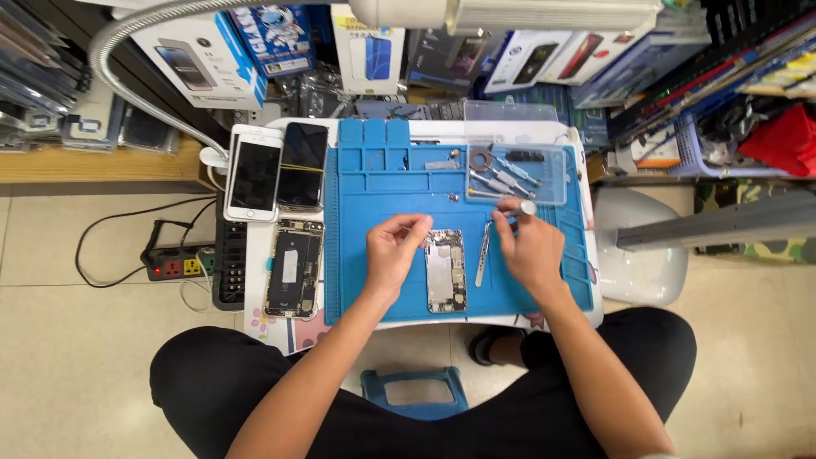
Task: The person repairs a disassembled smartphone on a blue work mat. They use tweezers to remove and place small components and a screwdriver to tighten screws on the device's internal frame.
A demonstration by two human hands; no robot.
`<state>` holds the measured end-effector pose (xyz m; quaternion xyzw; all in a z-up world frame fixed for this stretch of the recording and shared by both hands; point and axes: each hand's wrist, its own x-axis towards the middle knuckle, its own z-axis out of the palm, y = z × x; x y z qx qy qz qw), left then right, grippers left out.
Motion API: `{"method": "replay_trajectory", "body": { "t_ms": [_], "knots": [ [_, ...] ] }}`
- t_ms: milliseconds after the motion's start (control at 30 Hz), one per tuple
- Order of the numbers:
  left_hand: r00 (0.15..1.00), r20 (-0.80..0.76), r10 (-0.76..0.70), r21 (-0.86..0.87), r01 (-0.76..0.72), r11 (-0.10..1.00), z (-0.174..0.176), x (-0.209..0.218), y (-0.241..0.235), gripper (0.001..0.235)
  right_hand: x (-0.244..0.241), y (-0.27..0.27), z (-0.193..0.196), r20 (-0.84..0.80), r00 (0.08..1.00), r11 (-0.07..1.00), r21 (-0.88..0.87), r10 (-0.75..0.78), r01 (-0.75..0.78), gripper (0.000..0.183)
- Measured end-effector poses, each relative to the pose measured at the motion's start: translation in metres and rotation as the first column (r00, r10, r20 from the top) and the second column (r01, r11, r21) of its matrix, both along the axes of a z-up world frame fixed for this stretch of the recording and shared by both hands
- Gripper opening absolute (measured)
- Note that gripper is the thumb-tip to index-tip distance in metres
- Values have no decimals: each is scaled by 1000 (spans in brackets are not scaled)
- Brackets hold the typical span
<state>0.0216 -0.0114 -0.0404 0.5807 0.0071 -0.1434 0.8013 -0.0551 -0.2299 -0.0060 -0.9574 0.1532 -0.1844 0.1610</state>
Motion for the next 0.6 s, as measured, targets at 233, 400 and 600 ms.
{"method": "replay_trajectory", "body": {
  "t_ms": [233,400,600],
  "knots": [
    [997,38,-74,-19,75,997,36,-8,11,20,-7,8,-1,33,998,999,-15,50,-50,14],
    [985,104,-136,12,135,991,42,-13,9,17,-11,14,-1,-26,998,998,-26,59,-60,9],
    [982,135,-129,62,122,991,37,-18,19,16,-8,21,20,-115,993,998,-59,11,-18,17]
  ]
}}
